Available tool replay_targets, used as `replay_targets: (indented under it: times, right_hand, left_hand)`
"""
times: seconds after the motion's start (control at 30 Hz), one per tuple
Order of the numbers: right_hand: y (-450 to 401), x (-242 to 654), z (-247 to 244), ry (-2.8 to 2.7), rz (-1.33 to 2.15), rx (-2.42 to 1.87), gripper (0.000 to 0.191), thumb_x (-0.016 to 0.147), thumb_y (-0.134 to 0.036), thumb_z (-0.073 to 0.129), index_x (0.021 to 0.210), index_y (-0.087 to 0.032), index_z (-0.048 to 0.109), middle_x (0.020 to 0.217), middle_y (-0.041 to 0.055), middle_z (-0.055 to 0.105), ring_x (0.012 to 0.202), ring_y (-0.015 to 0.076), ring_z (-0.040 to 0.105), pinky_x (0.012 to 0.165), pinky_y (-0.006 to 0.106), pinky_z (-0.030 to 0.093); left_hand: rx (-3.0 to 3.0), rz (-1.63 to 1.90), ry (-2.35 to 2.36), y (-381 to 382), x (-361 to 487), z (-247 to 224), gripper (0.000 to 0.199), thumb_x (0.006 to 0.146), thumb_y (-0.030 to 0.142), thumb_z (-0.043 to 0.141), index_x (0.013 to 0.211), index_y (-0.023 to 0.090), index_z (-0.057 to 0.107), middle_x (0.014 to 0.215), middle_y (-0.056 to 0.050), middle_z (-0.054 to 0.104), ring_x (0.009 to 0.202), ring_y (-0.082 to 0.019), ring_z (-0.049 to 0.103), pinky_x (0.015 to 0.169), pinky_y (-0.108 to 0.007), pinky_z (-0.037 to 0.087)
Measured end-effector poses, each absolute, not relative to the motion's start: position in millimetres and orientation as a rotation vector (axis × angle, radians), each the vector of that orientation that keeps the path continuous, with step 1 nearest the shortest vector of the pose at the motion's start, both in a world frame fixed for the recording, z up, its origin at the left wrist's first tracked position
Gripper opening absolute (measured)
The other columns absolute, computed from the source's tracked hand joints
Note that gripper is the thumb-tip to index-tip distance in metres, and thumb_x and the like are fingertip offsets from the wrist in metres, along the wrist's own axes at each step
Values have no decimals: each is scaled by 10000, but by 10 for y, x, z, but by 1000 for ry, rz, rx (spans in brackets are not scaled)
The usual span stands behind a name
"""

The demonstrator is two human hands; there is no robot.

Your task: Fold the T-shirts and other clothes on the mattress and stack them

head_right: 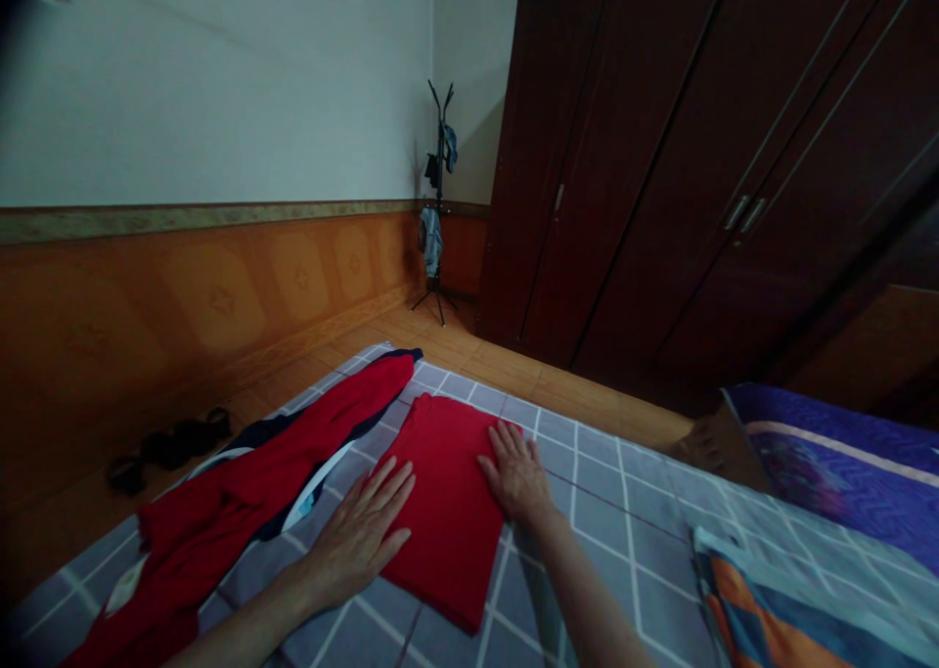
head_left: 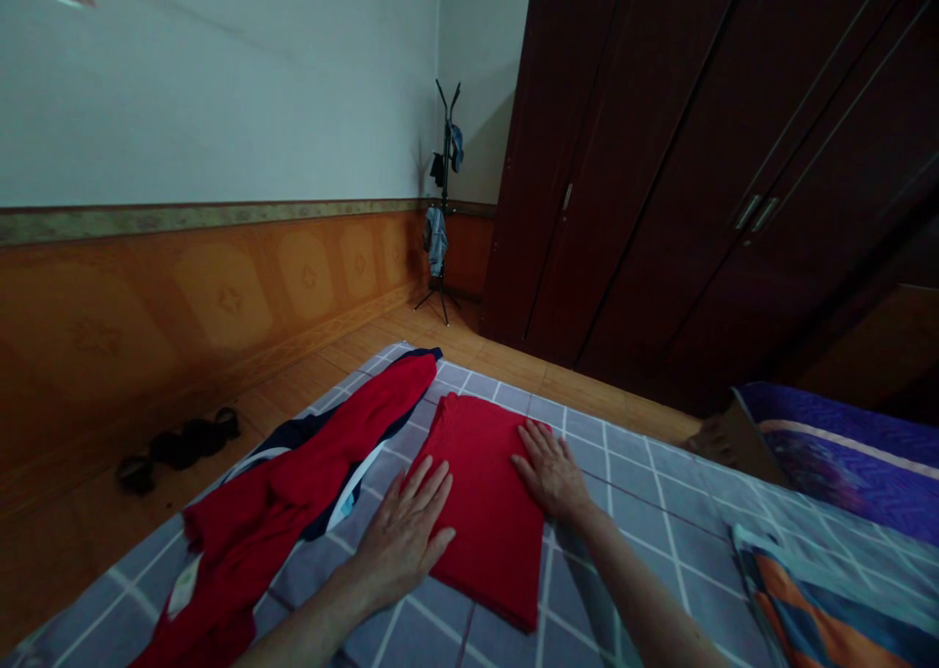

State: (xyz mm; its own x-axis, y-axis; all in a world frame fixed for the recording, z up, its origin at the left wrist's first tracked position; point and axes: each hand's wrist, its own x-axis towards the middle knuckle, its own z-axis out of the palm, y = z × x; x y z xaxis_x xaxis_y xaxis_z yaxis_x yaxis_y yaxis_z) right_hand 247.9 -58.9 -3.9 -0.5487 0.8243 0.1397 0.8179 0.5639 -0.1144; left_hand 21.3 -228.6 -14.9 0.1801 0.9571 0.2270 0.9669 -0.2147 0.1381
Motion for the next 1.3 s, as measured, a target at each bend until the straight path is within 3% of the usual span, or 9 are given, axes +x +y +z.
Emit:
replay_targets:
  times: [0.17, 0.33, 0.53, 0.6, 0.7, 0.83, 1.0, 1.13, 1.3]
  right_hand:
    - [-478, 2709, -96, -2410, -54, -1650, 578, 940, -400, 336, 1400, -51, 359, 1458, 235, 308, 1353, 360, 249, 1037, 560, 230]
    - [-907, 2507, -181, -2539, -41, -1273, 524, 938, -425, 346, 1397, -175, 391, 1489, 106, 309, 1378, 272, 218, 1089, 457, 214]
    - [-898, 2802, -132, -2196, 10, -1526, 464, 873, -368, 385, 1189, -74, 554, 1267, 224, 519, 1239, 349, 410, 1011, 510, 324]
    - [-981, 2880, -93, -2126, 223, -1439, 486, 836, -393, 411, 1198, -93, 537, 1231, 206, 548, 1168, 331, 482, 972, 488, 378]
    - [-1241, 2872, -31, -1893, 812, -1428, 582, 765, -486, 464, 1203, -106, 510, 1098, 171, 614, 891, 277, 621, 773, 428, 496]
    - [-1554, 2800, 35, -1457, 1374, -1457, 717, 592, -521, 608, 1153, -92, 483, 954, 129, 617, 642, 215, 620, 503, 339, 484]
    - [-1759, 2791, 117, -1200, 1653, -1425, 628, 599, -440, 683, 1115, -141, 485, 803, 49, 632, 524, 161, 607, 454, 284, 468]
    - [-1867, 2721, 157, -1265, 1805, -1426, 560, 668, -479, 639, 1084, -137, 486, 635, 23, 635, 463, 175, 612, 412, 263, 463]
    - [-1874, 2558, 165, -1398, 1871, -1469, 464, 703, -558, 584, 892, -141, 511, 469, 8, 570, 410, 189, 607, 328, 213, 409]
  left_hand:
    - [-2370, -439, -1926, -2277, 212, -161, 605, 944, 347, 392, 1481, 228, 139, 1537, -28, 193, 1413, -247, 141, 1121, -464, 240]
    - [-2359, -448, -1918, -2277, 207, -174, 601, 945, 342, 388, 1482, 242, 137, 1537, -19, 194, 1412, -246, 144, 1121, -456, 242]
    - [-2396, -438, -1962, -2276, 206, -130, 592, 944, 343, 386, 1480, 237, 158, 1536, -25, 199, 1410, -251, 155, 1115, -471, 252]
    - [-2406, -471, -1962, -2266, 199, -144, 590, 938, 348, 402, 1475, 244, 181, 1536, -34, 204, 1406, -251, 170, 1118, -472, 248]
    - [-2363, -614, -1989, -2231, 170, -222, 580, 913, 337, 451, 1451, 241, 260, 1541, -66, 188, 1398, -263, 199, 1109, -470, 272]
    - [-2098, -934, -2147, -2156, 77, -346, 546, 892, 275, 452, 1410, 178, 312, 1499, -129, 276, 1363, -261, 288, 1069, -458, 346]
    - [-1961, -1063, -2303, -2123, -55, -289, 460, 870, 261, 452, 1314, 143, 429, 1229, -126, 572, 1146, -245, 533, 1004, -440, 412]
    - [-1918, -1058, -2519, -2142, -81, -181, 491, 857, 278, 476, 1327, 152, 414, 1129, -107, 624, 1029, -221, 603, 919, -379, 464]
    - [-1908, -823, -2677, -2118, -82, -79, 494, 844, 307, 494, 1305, 139, 437, 1055, -114, 656, 970, -236, 631, 861, -355, 462]
